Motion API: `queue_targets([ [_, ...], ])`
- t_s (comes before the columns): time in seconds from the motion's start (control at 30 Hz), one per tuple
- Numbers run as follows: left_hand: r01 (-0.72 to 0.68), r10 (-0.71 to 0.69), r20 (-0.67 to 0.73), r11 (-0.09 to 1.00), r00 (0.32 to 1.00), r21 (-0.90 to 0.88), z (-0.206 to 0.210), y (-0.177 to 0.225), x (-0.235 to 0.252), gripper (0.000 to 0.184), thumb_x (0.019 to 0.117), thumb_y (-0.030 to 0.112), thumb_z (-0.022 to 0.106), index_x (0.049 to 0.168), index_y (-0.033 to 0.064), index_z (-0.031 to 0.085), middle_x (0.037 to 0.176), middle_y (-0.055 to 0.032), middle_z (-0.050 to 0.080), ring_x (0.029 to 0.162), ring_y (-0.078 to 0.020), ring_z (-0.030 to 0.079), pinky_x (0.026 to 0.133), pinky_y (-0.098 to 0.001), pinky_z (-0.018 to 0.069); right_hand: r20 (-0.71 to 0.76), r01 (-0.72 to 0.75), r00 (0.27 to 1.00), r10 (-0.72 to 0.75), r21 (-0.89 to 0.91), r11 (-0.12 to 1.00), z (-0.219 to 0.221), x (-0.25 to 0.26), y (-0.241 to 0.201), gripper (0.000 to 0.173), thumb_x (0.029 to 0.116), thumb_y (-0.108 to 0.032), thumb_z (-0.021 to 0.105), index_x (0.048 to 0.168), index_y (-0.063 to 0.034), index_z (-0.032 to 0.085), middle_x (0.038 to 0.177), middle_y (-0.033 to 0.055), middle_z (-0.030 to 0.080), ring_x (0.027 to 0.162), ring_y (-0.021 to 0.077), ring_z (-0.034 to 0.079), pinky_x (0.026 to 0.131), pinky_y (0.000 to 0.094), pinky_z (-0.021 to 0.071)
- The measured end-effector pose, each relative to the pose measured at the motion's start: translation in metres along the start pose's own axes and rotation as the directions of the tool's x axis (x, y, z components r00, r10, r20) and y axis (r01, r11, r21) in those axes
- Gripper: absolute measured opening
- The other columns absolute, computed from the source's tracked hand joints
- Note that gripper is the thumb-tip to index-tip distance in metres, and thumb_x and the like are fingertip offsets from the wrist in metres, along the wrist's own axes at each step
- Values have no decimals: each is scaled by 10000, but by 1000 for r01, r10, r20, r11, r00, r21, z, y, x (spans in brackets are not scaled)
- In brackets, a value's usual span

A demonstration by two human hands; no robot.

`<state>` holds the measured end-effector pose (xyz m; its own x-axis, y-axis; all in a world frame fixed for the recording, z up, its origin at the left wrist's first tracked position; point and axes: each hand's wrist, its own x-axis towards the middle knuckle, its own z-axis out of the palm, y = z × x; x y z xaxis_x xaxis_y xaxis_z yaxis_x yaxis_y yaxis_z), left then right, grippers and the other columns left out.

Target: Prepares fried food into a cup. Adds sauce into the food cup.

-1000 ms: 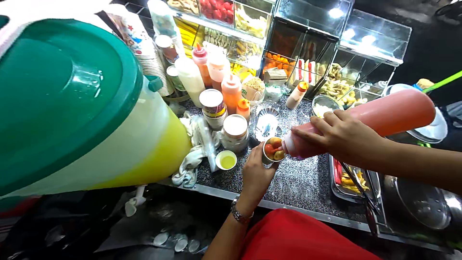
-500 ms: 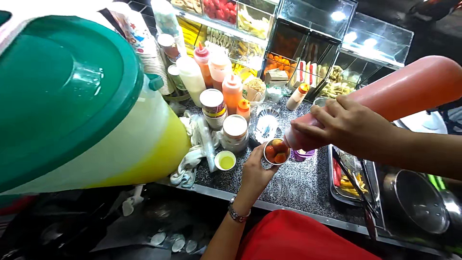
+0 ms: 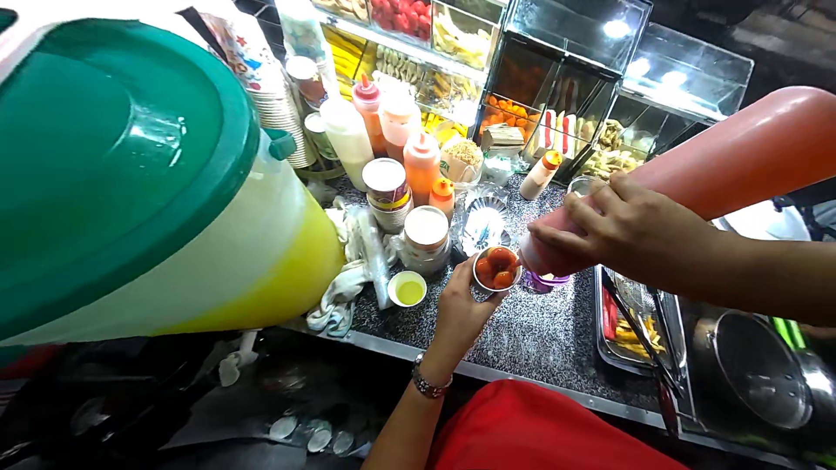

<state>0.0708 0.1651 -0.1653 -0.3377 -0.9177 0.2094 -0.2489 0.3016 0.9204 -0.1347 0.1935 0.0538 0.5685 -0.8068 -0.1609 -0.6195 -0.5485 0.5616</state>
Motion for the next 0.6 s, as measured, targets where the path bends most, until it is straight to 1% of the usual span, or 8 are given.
queue_targets([
  [0.17, 21, -20, 17, 1000, 1000, -23, -4, 2, 3, 698, 786, 306, 863, 1364, 7, 611, 1294, -147, 667, 1165, -173, 675, 996, -325, 562, 15, 8, 1000, -9, 89, 996, 4, 5, 3, 683, 873, 144, 647, 1451, -216, 599, 1015, 251, 659, 837, 420, 651, 731, 510, 512],
  [0.3, 33, -32, 15, 998, 999, -60, -18, 9, 1, 696, 771, 320, 870, 1330, -17, 629, 1257, -145, 688, 1138, -158, 686, 984, -310, 569, 230, -116, 973, -1, 494, 861, 3, 18, 34, 880, 765, -162, 840, 1553, -300, 472, 1114, 103, 686, 972, 312, 674, 794, 520, 550],
  [0.33, 42, -41, 15, 996, 999, -73, -24, 12, 0, 698, 771, 327, 873, 1331, -11, 629, 1254, -139, 688, 1133, -146, 687, 979, -301, 573, 279, -160, 960, -15, 591, 791, 2, 24, 42, 910, 756, -231, 876, 1555, -311, 449, 1151, 63, 693, 1005, 263, 680, 835, 510, 561],
  [0.4, 68, -67, 15, 995, 998, -76, -38, 20, -4, 721, 764, 336, 873, 1353, 5, 621, 1274, -126, 680, 1137, -131, 682, 969, -289, 573, 209, -137, 977, -49, 783, 606, 9, 35, 54, 951, 676, -255, 935, 1512, -270, 481, 1156, 31, 728, 1007, 188, 712, 880, 459, 599],
  [0.47, 85, -85, 9, 994, 996, -67, -53, 26, -10, 730, 754, 310, 885, 1366, 18, 616, 1291, -123, 673, 1151, -134, 674, 975, -291, 568, 136, -107, 989, -51, 920, 377, 10, 52, 62, 989, 632, -164, 921, 1511, -179, 468, 1213, 111, 706, 1053, 236, 698, 919, 482, 575],
  [0.5, 67, -67, -7, 996, 998, -59, -59, 26, -15, 721, 755, 302, 887, 1360, 15, 621, 1286, -125, 680, 1147, -137, 680, 970, -293, 573, 70, -61, 997, -19, 955, 291, 12, 62, 66, 998, 615, -199, 893, 1508, -129, 455, 1244, 108, 687, 1083, 200, 680, 946, 434, 568],
  [0.57, 26, -29, -48, 998, 998, -58, -69, 26, -24, 693, 757, 293, 884, 1336, 7, 634, 1256, -124, 693, 1126, -132, 690, 950, -283, 586, -106, 96, 985, 137, 993, 74, 15, 88, 68, 953, 623, -277, 860, 1458, -89, 440, 1233, -11, 660, 1094, 34, 640, 966, 253, 551],
  [0.6, 21, -24, -66, 998, 998, -55, -73, 27, -30, 691, 752, 289, 887, 1327, -1, 636, 1248, -124, 697, 1120, -126, 692, 949, -279, 586, -186, 209, 949, 254, 976, -67, 15, 105, 66, 864, 655, -288, 868, 1388, -124, 441, 1166, -97, 670, 1048, -21, 653, 922, 203, 571],
])
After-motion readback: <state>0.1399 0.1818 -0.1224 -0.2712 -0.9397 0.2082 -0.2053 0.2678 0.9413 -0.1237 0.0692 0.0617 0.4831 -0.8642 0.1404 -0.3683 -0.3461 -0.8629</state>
